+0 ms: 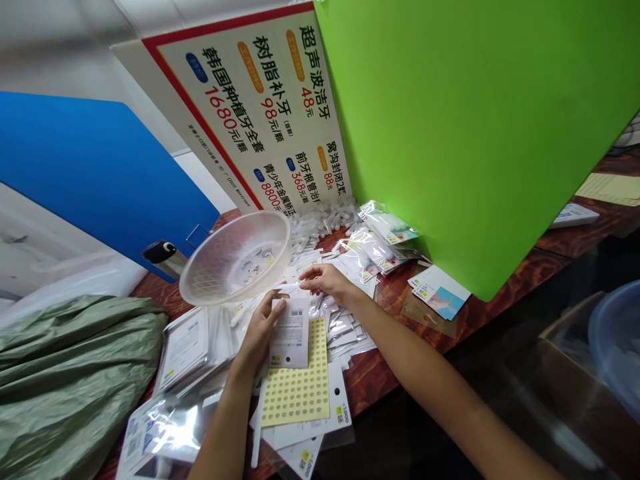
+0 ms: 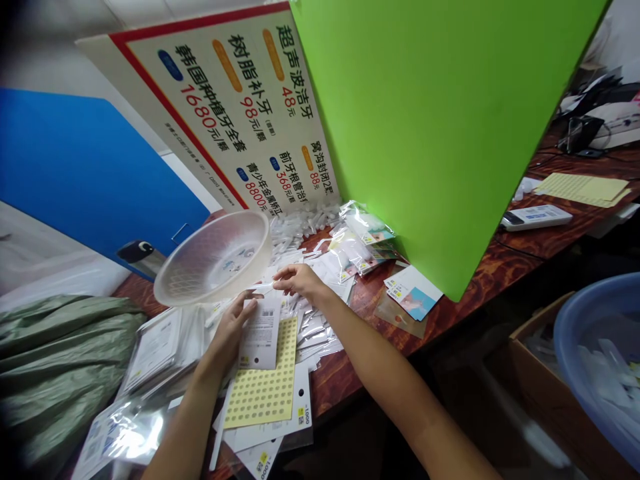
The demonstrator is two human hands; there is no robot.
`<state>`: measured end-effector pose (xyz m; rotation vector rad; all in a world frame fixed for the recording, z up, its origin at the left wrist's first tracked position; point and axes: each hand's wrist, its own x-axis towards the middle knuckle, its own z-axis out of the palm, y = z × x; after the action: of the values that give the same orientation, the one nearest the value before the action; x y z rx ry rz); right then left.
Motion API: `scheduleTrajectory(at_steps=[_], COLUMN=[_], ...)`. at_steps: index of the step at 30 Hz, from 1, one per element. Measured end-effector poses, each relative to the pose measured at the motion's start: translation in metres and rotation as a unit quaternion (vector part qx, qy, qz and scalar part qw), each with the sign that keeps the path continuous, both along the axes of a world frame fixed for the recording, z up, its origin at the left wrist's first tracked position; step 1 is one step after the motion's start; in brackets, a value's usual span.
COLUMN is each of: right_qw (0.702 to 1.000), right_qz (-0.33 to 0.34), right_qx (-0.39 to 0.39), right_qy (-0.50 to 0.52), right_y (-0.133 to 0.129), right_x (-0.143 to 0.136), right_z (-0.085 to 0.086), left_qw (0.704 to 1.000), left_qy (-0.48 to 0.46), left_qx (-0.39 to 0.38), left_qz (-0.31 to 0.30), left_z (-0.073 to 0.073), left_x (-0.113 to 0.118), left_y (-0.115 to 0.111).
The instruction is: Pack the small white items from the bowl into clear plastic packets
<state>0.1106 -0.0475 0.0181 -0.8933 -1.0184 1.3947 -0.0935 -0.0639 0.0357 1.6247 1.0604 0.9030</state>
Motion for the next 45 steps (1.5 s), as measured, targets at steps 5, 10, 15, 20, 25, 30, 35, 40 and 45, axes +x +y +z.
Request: scheduleTrajectory(at_steps=[5,10,15,20,25,30,35,40,45], right_qw=[0.999,0.987,0.981,0.982,0.991,0.996,0.990,0.988,0.987], right_qz=[-0.027,-0.089,-0.133,-0.161,-0.113,0.017,0.055,-0.024,-0.047], right_qx=[0.032,0.049,0.053,0.085,0.059,0.083,0.107,0.121,0.125], right_qy=[-0.035,-0.126,-0.133,-0.041,0.032,-0.034,-0.068,-0.091,-0.092], right_y=[0.002,0.002,0.004,0.004,-0.001,-0.009,-0.013,-0.015,-0.011], right_x=[0.000,0.003,0.007,0.011,0.012,0.002,-0.015,-0.017,-0.015], right_z=[-0.001,-0.001,0.000,0.005,0.011,0.011,0.007,0.007,0.005], left_qw=[1.000,1.000,1.000,0.998,0.991,0.977,0.968,0.968,0.976], left_qy=[0.006,0.000,0.012,-0.051,-0.132,-0.206,-0.241,-0.239,-0.214], left_qx=[-0.004,-0.008,0.027,-0.006,0.006,0.032,0.041,0.036,0.018], left_qz=[0.017,0.022,0.010,-0.020,-0.002,0.050,0.062,0.071,0.031], left_z=[0.001,-0.001,-0.001,-0.005,-0.006,0.002,0.003,-0.002,-0.010], left_x=[0.001,0.001,-0.001,-0.001,0.000,0.002,0.002,0.004,0.007], left_y=[-0.001,0.000,0.001,0.003,0.005,0.002,0.004,0.005,0.007])
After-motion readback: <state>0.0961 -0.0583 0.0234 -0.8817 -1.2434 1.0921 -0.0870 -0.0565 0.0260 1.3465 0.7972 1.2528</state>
